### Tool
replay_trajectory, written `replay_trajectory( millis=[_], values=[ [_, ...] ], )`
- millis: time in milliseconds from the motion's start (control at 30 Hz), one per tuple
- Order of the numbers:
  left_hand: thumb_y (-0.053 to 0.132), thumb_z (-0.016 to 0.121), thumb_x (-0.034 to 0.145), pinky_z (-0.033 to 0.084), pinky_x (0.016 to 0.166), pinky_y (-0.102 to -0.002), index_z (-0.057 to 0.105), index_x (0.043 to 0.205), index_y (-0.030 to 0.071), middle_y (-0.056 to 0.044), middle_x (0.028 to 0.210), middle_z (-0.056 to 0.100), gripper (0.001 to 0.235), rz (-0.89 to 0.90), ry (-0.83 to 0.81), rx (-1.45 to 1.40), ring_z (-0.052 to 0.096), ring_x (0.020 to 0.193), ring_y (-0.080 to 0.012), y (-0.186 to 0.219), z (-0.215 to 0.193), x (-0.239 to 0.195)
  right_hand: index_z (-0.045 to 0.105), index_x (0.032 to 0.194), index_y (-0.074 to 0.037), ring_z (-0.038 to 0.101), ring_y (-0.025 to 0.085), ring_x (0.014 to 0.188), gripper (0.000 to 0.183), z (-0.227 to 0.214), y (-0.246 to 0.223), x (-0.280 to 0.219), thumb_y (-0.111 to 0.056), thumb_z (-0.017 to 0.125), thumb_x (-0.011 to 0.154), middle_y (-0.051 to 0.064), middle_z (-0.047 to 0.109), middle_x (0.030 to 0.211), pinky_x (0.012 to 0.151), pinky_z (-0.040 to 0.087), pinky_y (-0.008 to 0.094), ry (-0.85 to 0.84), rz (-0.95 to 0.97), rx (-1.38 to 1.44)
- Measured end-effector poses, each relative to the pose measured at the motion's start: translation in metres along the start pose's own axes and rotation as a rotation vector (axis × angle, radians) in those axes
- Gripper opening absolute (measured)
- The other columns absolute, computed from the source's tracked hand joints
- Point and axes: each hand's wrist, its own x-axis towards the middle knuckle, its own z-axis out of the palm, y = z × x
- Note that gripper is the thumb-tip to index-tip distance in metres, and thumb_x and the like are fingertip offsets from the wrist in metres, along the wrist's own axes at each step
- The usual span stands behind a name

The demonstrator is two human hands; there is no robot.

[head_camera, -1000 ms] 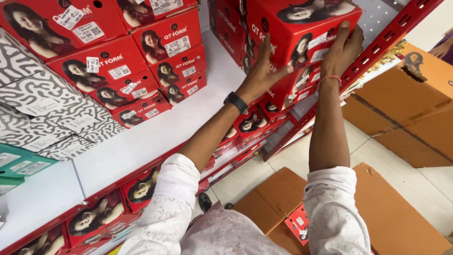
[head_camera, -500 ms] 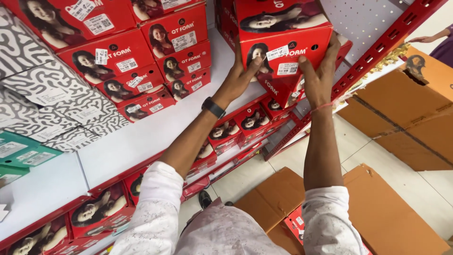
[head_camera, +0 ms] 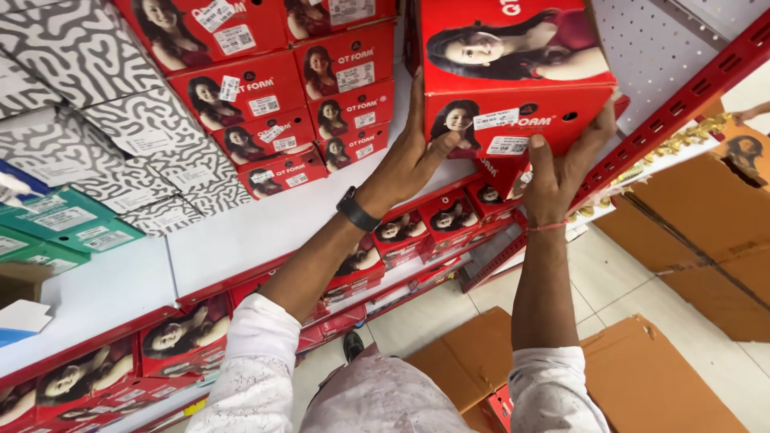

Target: Stocking and organizing shoe boxes on store shelves from a larger shipping container.

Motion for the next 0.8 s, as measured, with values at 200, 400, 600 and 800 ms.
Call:
replay_trajectory(
  millis=[200, 400, 600, 800],
  values=[
    [0.068, 0.044, 0.106, 0.035, 0.132, -0.050, -0.018, 0.164, 0.007, -0.027, 0.175, -0.014, 0.104, 0.077, 0.018, 0.117, 0.011, 0.165, -0.0416, 0.018, -0.019, 0.006, 0.024, 0.161, -0.006, 0.037, 0.023, 0.148, 0.076, 0.010, -0.007, 0.012, -0.021, 0.073, 0.104, 0.011, 0.035, 0.161, 0.129, 0.028, 0.039, 0.042, -0.038, 0.033],
    [0.067, 0.044, 0.108, 0.029, 0.136, -0.051, -0.018, 0.165, 0.007, -0.025, 0.175, -0.017, 0.103, 0.133, 0.061, 0.205, -0.001, 0.166, -0.0412, 0.028, -0.044, 0.018, 0.023, 0.162, -0.008, 0.035, 0.023, 0.150, 0.077, 0.032, 0.000, 0.035, -0.019, 0.073, 0.104, 0.010, 0.033, 0.164, 0.130, 0.026, 0.039, 0.037, -0.095, 0.124],
    [0.068, 0.040, 0.112, 0.029, 0.137, -0.052, -0.020, 0.161, 0.007, -0.023, 0.172, -0.017, 0.098, 0.177, 0.101, 0.321, -0.002, 0.164, -0.0388, 0.036, -0.072, 0.026, 0.024, 0.163, -0.009, 0.035, 0.022, 0.150, 0.077, 0.055, 0.010, 0.059, -0.019, 0.072, 0.104, 0.010, 0.035, 0.164, 0.130, 0.026, 0.038, 0.009, -0.125, 0.159],
    [0.068, 0.037, 0.111, 0.023, 0.137, -0.053, -0.020, 0.162, 0.009, -0.021, 0.172, -0.016, 0.097, 0.199, 0.117, 0.418, -0.006, 0.164, -0.0369, 0.037, -0.073, 0.016, 0.025, 0.161, -0.009, 0.034, 0.023, 0.149, 0.077, 0.062, -0.001, 0.042, -0.016, 0.071, 0.100, 0.011, 0.035, 0.163, 0.129, 0.024, 0.038, 0.044, -0.130, 0.227]
  ],
)
